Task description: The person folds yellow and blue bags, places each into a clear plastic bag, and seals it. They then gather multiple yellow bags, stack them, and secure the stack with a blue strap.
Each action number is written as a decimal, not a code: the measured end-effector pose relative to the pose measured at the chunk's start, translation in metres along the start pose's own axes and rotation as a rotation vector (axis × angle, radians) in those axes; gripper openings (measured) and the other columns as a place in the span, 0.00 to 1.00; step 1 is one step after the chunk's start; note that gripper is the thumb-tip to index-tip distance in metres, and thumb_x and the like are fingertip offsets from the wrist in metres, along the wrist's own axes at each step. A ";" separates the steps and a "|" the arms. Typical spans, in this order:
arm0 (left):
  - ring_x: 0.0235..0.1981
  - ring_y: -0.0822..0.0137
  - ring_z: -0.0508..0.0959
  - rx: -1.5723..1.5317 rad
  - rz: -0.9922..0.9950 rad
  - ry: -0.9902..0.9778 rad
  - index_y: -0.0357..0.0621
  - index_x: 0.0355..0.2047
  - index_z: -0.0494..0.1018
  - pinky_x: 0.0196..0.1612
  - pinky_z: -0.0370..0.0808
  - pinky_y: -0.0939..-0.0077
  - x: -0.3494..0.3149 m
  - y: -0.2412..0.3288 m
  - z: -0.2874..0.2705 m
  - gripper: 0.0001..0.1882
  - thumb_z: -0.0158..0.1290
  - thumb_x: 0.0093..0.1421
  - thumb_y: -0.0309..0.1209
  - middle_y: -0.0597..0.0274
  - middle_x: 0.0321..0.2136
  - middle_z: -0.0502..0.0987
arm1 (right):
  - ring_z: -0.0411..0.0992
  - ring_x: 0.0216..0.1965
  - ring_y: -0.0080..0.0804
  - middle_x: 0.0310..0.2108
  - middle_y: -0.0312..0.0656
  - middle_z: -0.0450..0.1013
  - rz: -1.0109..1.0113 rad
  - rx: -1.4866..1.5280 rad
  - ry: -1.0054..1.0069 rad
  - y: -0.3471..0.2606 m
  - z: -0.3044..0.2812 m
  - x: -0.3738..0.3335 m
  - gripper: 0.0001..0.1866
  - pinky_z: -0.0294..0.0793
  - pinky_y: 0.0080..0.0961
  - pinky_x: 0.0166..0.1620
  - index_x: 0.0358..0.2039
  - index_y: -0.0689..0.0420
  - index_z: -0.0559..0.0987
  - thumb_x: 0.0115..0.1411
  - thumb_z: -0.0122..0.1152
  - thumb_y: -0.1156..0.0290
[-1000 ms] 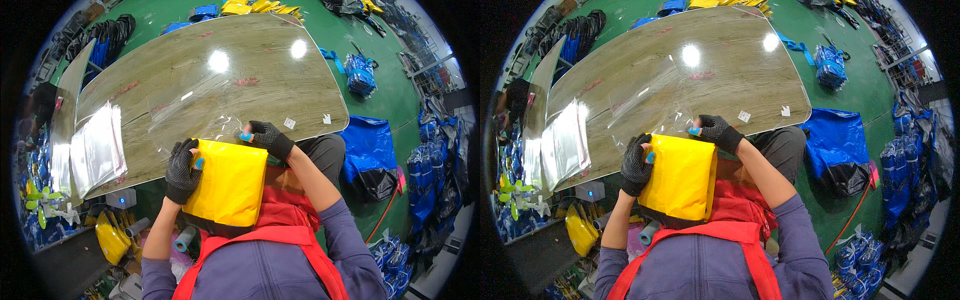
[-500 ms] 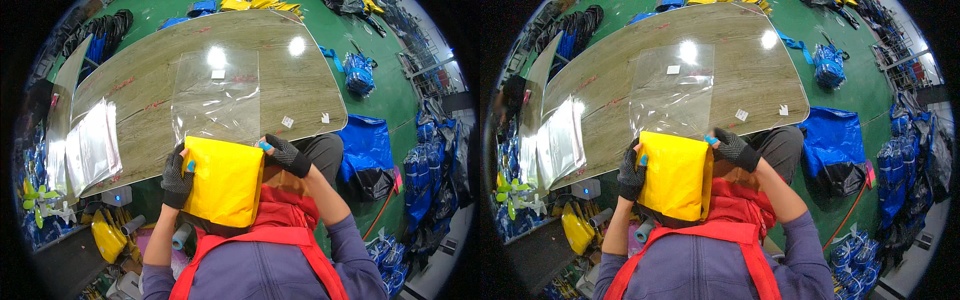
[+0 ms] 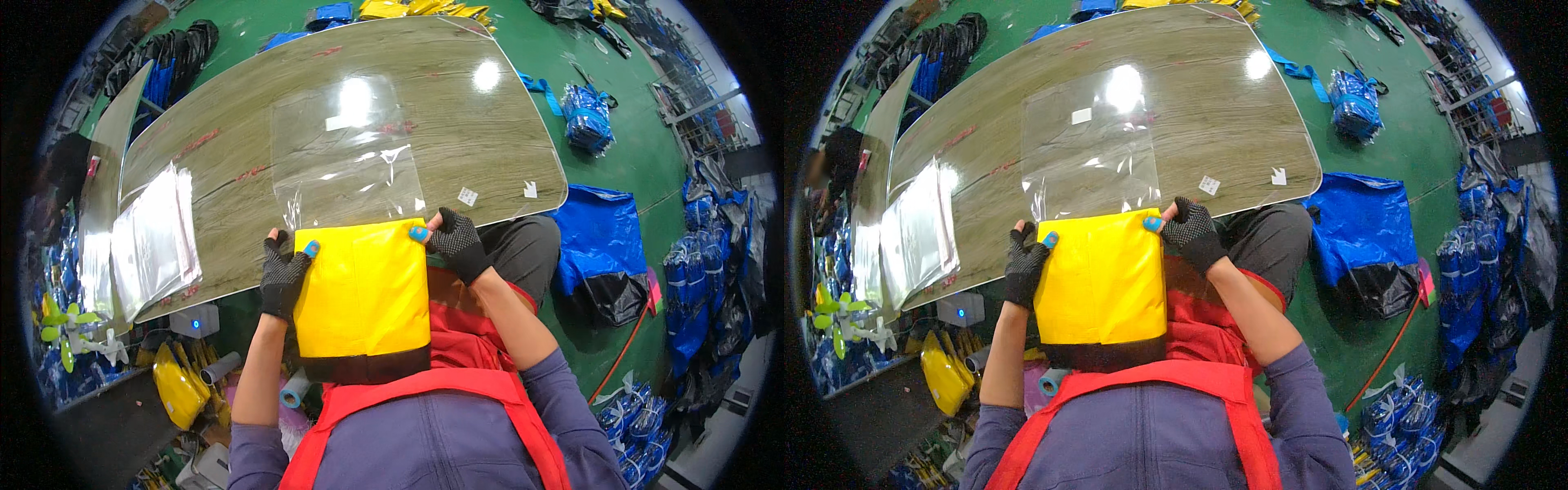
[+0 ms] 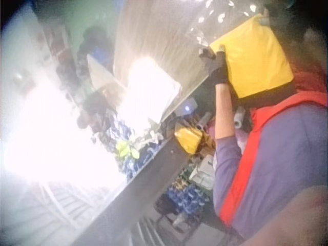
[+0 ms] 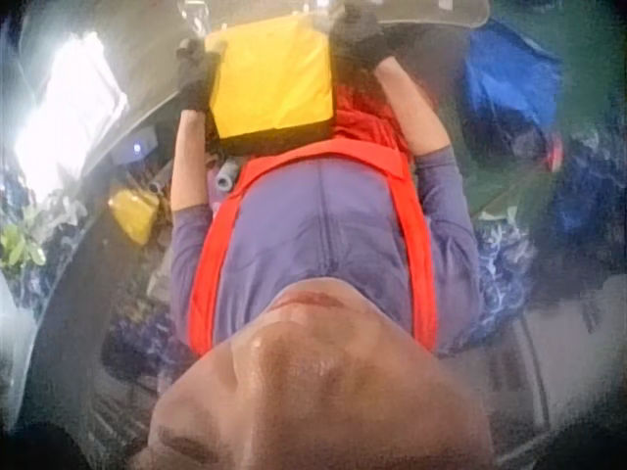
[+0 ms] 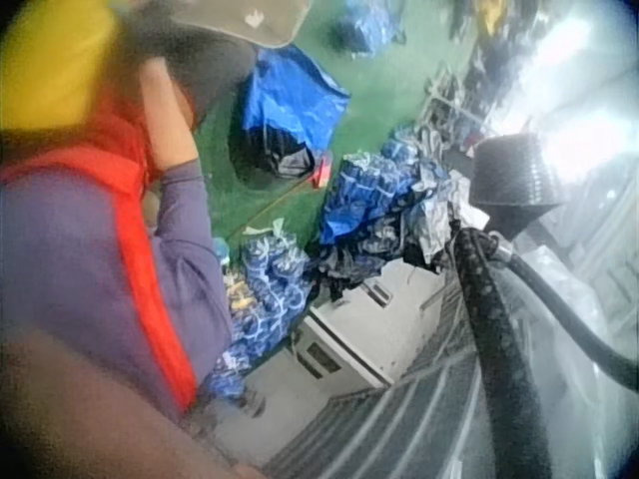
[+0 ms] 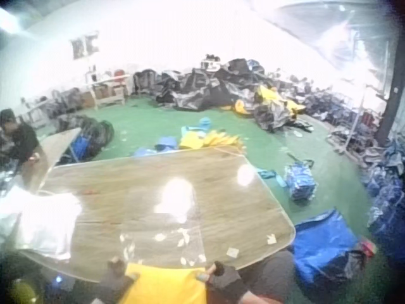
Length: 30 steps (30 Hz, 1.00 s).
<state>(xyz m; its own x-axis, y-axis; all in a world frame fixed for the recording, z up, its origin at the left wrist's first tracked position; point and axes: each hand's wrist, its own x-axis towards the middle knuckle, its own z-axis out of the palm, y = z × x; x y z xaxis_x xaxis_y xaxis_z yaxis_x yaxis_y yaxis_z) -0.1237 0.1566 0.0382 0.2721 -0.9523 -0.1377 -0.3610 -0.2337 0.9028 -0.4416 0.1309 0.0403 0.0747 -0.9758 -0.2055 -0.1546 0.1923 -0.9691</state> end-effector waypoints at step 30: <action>0.36 0.70 0.75 -0.401 -0.381 -0.286 0.37 0.41 0.72 0.41 0.72 0.78 -0.035 0.023 -0.022 0.15 0.55 0.58 0.34 0.61 0.36 0.77 | 0.75 0.31 0.46 0.29 0.51 0.75 -0.334 -0.373 0.184 0.015 0.030 -0.062 0.14 0.73 0.31 0.35 0.38 0.61 0.75 0.61 0.53 0.63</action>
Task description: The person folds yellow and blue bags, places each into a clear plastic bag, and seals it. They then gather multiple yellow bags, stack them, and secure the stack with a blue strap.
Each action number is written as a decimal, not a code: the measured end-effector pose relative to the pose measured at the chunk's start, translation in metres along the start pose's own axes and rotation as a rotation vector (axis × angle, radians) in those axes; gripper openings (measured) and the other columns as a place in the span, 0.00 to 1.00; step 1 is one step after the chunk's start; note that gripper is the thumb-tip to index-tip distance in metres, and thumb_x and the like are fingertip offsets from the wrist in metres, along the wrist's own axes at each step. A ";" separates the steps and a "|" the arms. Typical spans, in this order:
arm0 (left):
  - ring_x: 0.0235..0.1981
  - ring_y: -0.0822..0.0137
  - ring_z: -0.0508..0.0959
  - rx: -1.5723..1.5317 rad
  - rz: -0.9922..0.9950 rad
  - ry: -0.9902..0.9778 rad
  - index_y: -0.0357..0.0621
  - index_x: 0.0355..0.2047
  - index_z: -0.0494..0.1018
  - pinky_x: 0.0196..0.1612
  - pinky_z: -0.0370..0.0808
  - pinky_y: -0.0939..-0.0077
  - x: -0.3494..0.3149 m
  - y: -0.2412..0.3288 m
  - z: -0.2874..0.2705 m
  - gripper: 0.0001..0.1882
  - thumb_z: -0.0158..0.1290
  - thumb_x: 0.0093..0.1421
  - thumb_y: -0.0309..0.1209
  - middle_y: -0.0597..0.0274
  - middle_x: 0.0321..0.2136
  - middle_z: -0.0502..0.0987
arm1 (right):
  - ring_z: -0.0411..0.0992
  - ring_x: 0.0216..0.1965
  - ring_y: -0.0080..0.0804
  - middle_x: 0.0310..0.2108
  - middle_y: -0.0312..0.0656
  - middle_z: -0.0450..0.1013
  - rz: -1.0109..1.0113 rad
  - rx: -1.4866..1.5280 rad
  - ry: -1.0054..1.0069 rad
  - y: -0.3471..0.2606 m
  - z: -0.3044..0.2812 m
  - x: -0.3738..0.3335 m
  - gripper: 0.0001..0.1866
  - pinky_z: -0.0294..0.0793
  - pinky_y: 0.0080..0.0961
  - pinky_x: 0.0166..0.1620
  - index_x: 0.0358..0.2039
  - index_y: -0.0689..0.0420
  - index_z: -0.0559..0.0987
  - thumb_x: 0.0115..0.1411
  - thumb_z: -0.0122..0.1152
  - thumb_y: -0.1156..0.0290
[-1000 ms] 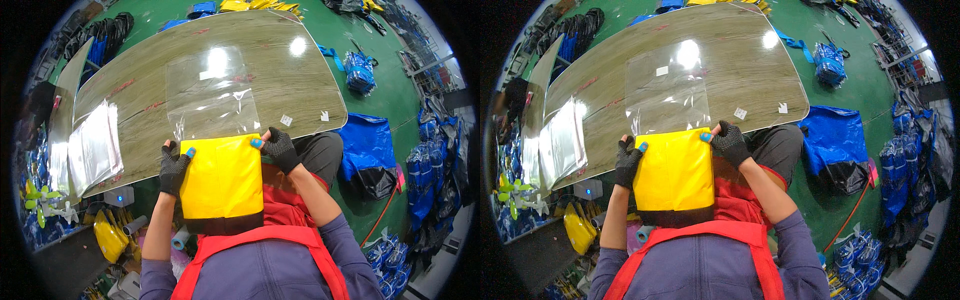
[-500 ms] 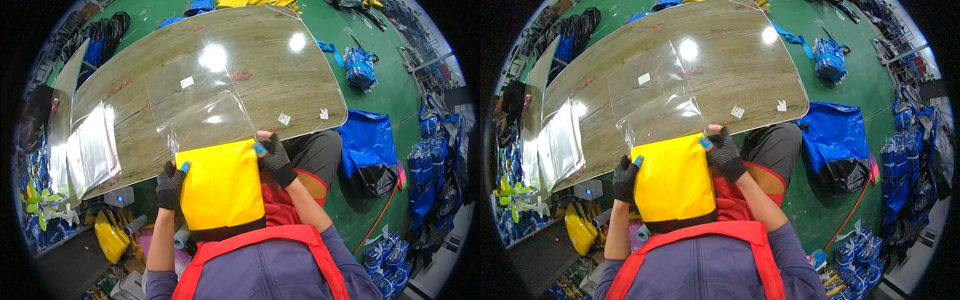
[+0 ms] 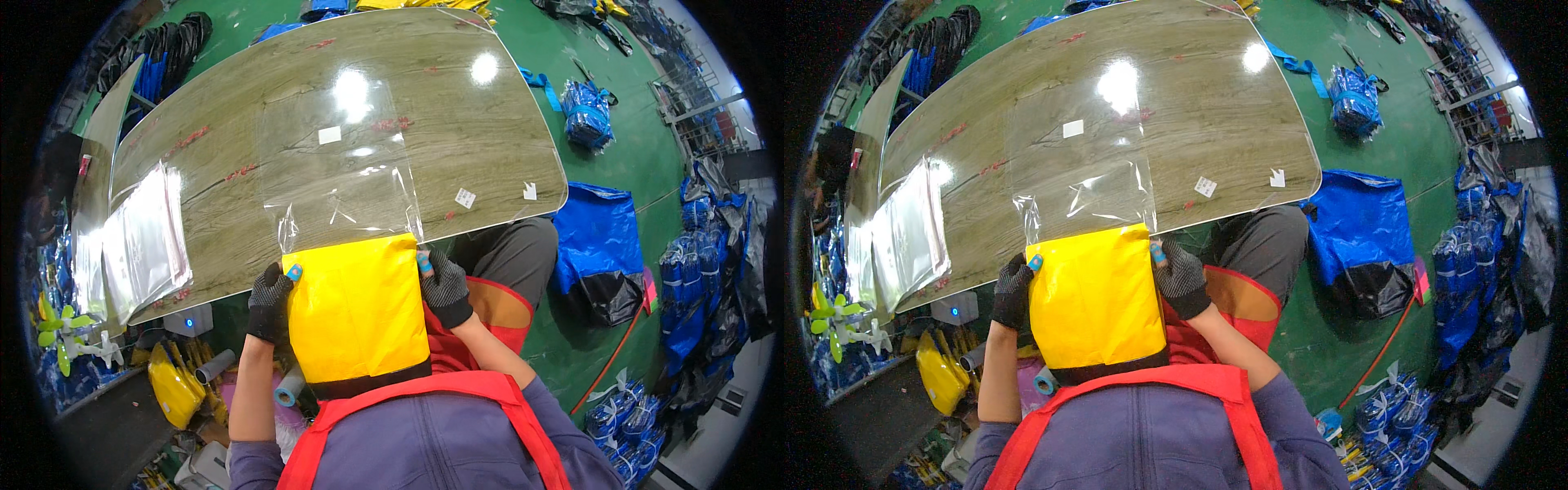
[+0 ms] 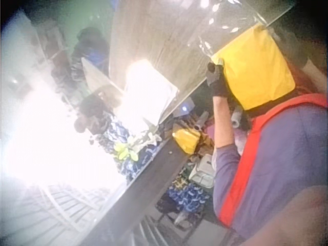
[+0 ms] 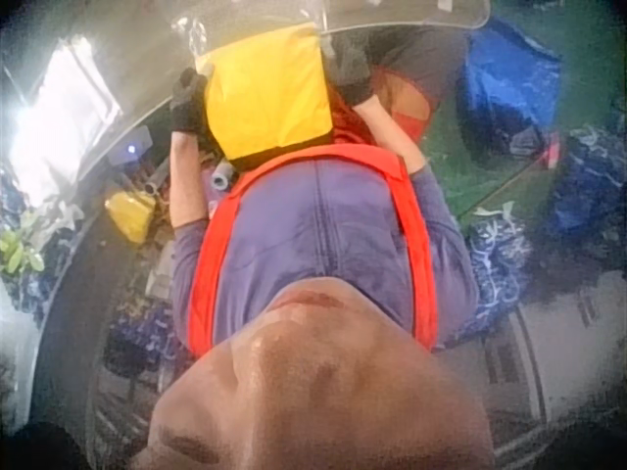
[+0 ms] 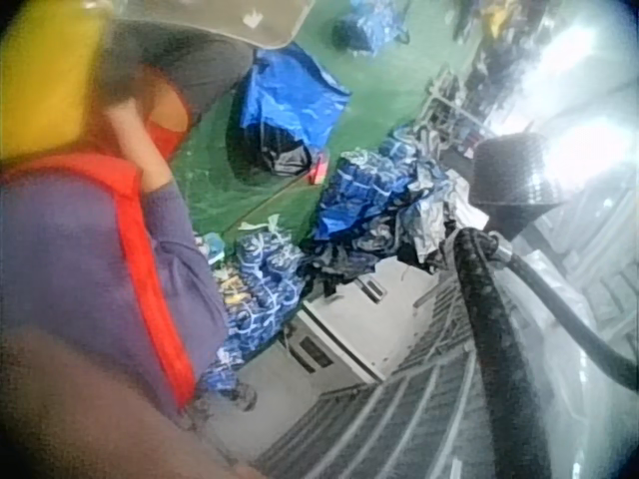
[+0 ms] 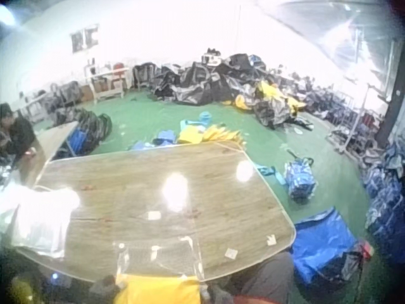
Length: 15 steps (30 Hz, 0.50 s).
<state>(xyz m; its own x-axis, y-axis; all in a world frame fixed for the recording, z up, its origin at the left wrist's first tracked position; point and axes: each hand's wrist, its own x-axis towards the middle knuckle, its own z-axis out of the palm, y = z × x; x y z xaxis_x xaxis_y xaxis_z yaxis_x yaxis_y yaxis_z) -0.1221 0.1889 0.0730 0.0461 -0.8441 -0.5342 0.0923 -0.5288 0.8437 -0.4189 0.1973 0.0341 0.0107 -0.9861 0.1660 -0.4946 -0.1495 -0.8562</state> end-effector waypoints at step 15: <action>0.44 0.49 0.74 0.877 0.622 0.105 0.39 0.40 0.71 0.47 0.71 0.64 0.007 0.012 0.023 0.14 0.51 0.51 0.19 0.49 0.41 0.74 | 0.74 0.28 0.42 0.27 0.49 0.74 0.126 0.548 0.055 0.001 -0.012 -0.001 0.08 0.72 0.30 0.33 0.35 0.62 0.75 0.61 0.54 0.70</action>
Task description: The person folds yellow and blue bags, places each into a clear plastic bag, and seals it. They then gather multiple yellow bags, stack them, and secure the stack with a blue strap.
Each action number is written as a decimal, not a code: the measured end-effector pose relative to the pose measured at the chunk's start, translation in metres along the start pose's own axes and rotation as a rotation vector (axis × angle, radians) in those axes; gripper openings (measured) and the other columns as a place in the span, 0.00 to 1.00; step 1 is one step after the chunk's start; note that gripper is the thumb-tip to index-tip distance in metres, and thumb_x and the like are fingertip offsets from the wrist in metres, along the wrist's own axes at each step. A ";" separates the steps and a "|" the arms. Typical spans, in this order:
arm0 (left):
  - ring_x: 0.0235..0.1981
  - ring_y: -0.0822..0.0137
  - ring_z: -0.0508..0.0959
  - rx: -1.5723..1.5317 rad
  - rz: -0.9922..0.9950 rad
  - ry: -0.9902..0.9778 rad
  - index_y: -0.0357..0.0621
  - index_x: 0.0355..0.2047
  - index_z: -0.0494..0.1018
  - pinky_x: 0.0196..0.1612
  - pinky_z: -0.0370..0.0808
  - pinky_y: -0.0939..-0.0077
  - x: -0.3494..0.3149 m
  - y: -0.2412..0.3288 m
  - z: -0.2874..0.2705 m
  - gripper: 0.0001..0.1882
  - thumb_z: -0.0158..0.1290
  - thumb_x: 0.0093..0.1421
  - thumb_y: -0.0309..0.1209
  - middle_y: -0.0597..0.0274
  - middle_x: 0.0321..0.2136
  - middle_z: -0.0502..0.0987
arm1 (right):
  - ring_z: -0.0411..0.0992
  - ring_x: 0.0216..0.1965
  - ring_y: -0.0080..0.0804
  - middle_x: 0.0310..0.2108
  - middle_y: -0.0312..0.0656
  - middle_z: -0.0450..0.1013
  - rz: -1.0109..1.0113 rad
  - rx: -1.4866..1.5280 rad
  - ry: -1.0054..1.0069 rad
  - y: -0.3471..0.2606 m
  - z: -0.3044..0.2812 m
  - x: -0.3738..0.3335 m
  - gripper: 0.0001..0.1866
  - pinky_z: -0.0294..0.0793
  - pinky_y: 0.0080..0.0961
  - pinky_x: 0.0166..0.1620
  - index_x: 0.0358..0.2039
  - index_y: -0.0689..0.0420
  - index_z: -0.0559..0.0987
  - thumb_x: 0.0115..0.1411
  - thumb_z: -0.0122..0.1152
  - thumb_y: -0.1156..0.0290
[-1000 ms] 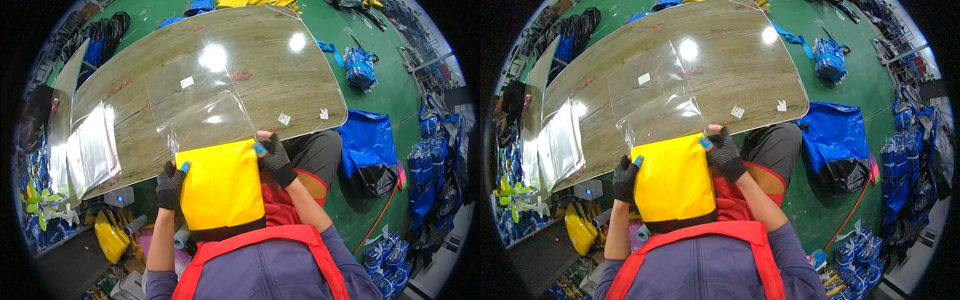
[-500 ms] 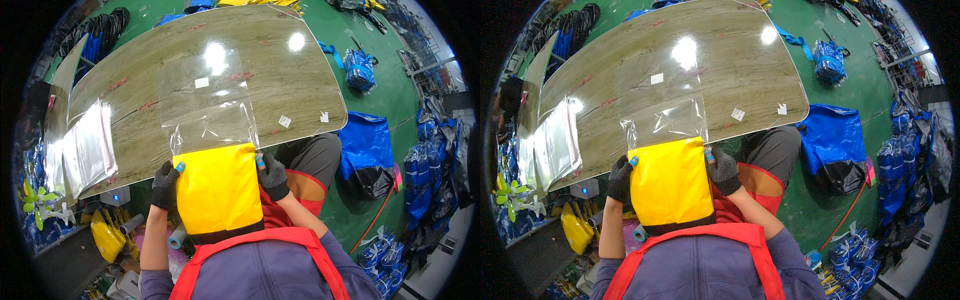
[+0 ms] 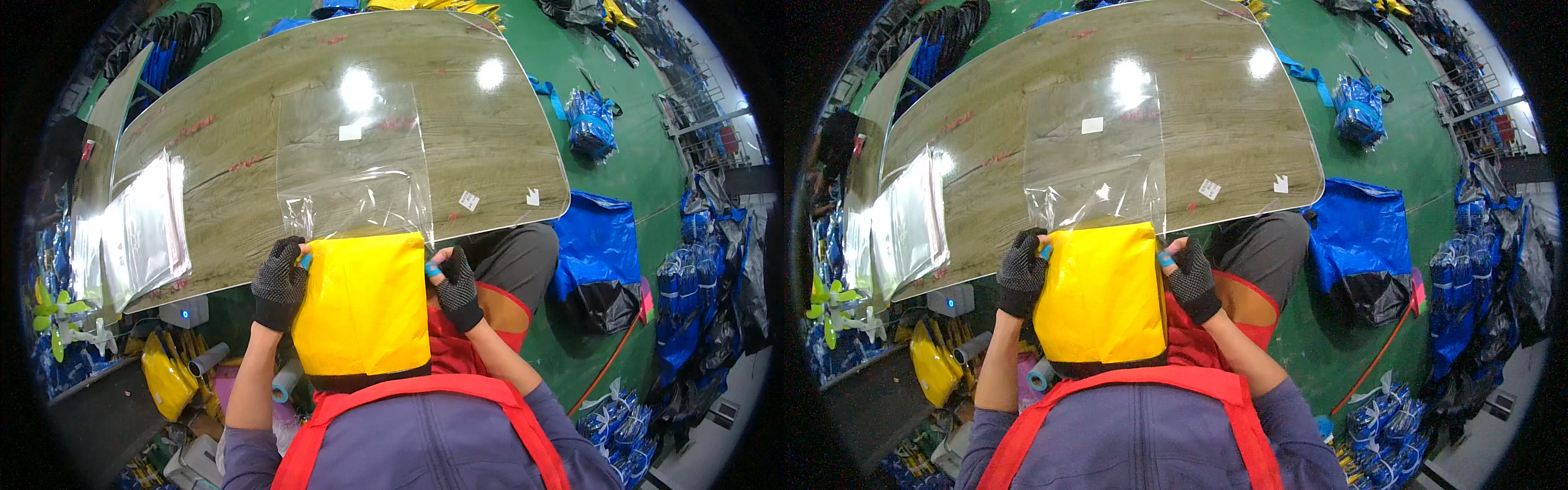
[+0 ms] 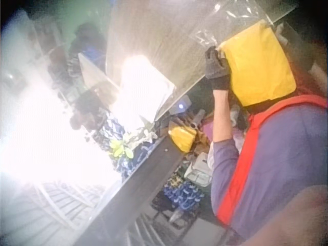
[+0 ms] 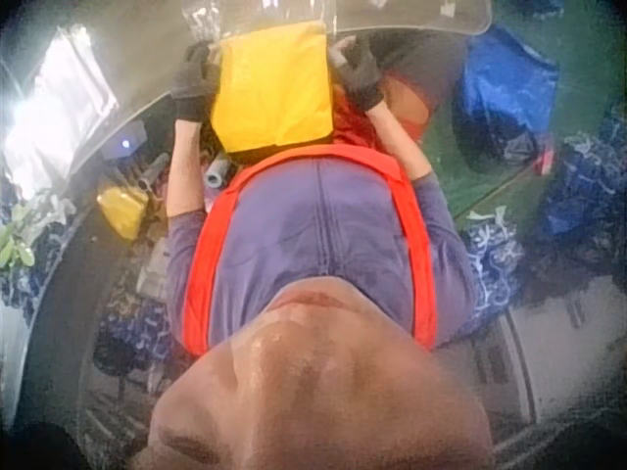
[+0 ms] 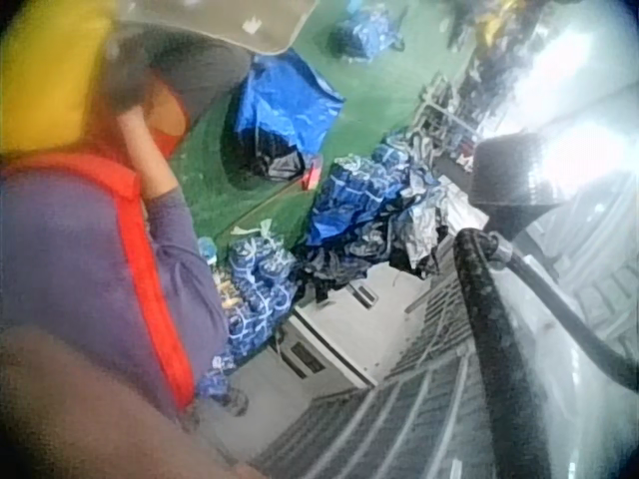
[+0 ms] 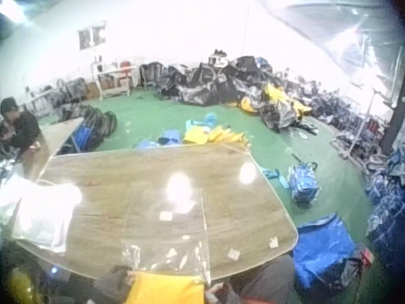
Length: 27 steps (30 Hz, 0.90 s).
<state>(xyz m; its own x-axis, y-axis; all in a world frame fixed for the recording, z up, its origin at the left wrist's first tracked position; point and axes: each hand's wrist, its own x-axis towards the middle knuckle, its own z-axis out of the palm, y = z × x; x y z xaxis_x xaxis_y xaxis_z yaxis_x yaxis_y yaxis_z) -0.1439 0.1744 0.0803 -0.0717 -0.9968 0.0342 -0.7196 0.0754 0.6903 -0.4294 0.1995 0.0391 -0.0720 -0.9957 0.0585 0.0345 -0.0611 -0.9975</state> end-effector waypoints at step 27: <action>0.42 0.65 0.76 -0.946 -0.583 -0.217 0.36 0.49 0.69 0.46 0.72 0.70 -0.055 0.017 0.018 0.25 0.59 0.54 0.34 0.56 0.42 0.76 | 0.71 0.28 0.25 0.27 0.43 0.75 0.401 -0.452 -0.149 -0.012 -0.003 -0.001 0.19 0.70 0.28 0.33 0.34 0.65 0.77 0.61 0.56 0.58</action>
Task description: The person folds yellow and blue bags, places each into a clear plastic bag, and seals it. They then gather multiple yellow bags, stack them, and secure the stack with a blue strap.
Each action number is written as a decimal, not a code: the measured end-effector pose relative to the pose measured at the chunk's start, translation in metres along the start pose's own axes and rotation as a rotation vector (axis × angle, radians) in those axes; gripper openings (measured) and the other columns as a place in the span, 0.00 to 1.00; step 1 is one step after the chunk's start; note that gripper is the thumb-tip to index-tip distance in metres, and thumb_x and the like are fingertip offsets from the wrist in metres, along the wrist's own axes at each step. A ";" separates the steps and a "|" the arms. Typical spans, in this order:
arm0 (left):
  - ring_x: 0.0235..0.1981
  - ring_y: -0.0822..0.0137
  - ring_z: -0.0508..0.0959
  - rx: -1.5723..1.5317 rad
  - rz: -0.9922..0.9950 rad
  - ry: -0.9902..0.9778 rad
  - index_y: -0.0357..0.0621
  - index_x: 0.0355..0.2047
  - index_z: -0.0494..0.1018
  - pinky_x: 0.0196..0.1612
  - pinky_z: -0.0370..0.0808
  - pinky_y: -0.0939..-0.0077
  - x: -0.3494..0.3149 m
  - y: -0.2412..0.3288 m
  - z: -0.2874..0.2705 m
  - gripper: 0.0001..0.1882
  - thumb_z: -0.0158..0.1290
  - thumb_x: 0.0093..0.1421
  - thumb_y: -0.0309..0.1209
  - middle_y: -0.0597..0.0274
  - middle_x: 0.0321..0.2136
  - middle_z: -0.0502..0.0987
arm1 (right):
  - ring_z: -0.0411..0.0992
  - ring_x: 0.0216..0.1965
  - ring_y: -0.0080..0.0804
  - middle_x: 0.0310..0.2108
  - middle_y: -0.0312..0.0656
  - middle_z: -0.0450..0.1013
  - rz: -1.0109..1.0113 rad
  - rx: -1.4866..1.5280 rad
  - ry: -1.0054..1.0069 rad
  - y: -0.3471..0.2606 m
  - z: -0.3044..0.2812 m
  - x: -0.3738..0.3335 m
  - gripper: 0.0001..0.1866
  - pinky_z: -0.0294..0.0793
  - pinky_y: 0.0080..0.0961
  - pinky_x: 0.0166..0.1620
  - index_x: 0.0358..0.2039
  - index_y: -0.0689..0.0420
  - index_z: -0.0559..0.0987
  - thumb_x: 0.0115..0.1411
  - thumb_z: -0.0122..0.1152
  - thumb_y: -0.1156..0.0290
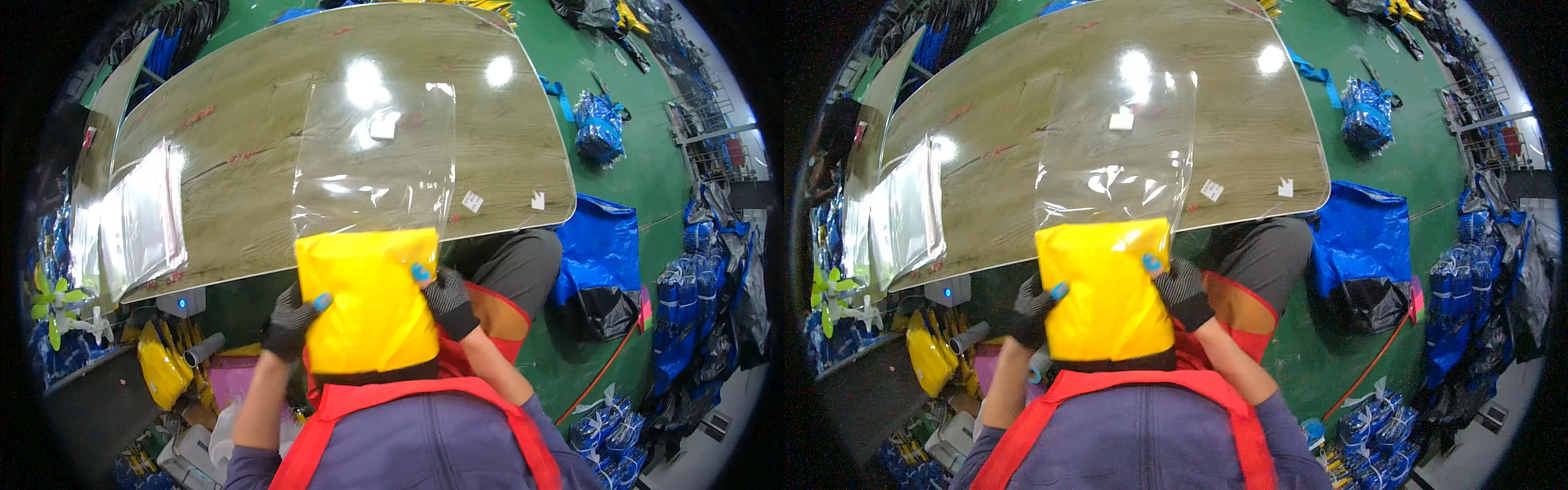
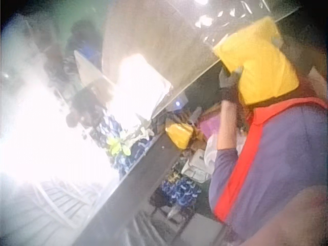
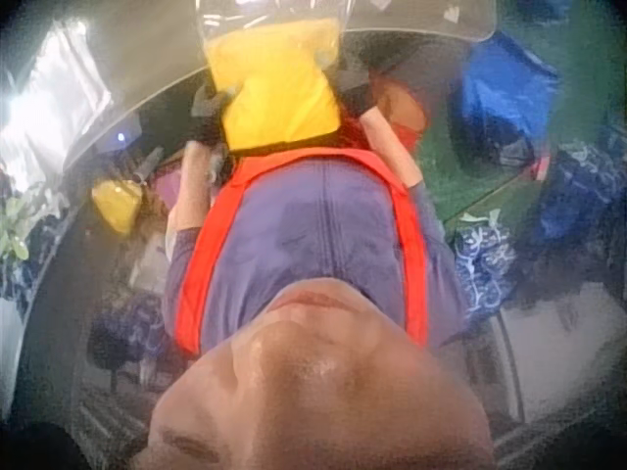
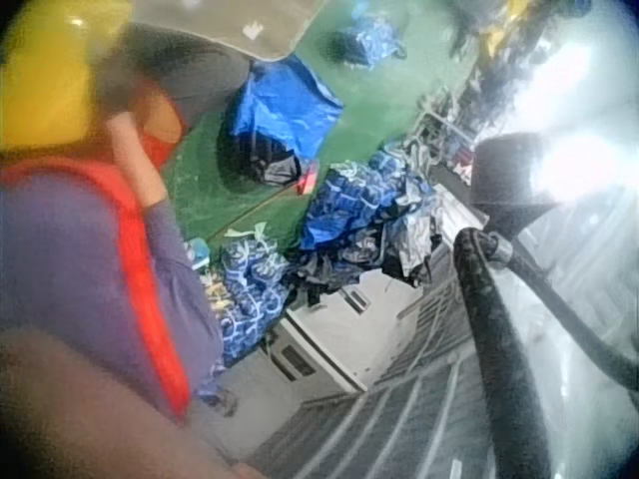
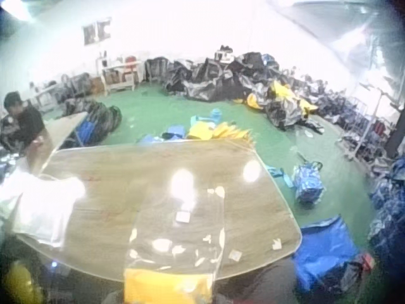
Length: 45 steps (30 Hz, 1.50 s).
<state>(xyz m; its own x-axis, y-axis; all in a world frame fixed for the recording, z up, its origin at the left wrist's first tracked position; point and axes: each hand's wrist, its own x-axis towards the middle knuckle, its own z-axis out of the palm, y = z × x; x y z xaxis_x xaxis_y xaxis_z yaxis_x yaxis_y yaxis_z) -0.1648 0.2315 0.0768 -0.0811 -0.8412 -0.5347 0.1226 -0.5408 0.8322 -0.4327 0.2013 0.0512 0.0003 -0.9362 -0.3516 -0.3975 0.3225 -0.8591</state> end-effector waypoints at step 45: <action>0.32 0.47 0.76 0.859 0.570 0.420 0.39 0.33 0.73 0.34 0.73 0.65 0.017 -0.016 -0.004 0.08 0.53 0.55 0.30 0.46 0.29 0.76 | 0.72 0.43 0.34 0.41 0.49 0.74 -0.007 0.241 -0.217 0.025 -0.026 -0.030 0.22 0.69 0.29 0.46 0.47 0.65 0.72 0.61 0.55 0.59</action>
<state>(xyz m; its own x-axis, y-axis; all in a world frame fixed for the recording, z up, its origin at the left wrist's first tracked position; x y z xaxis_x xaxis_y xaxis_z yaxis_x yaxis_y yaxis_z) -0.1640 0.2256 0.0532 0.1305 -0.9876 0.0868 -0.7032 -0.0305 0.7103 -0.4662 0.2339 0.0502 0.2084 -0.8950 -0.3945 -0.1685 0.3644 -0.9159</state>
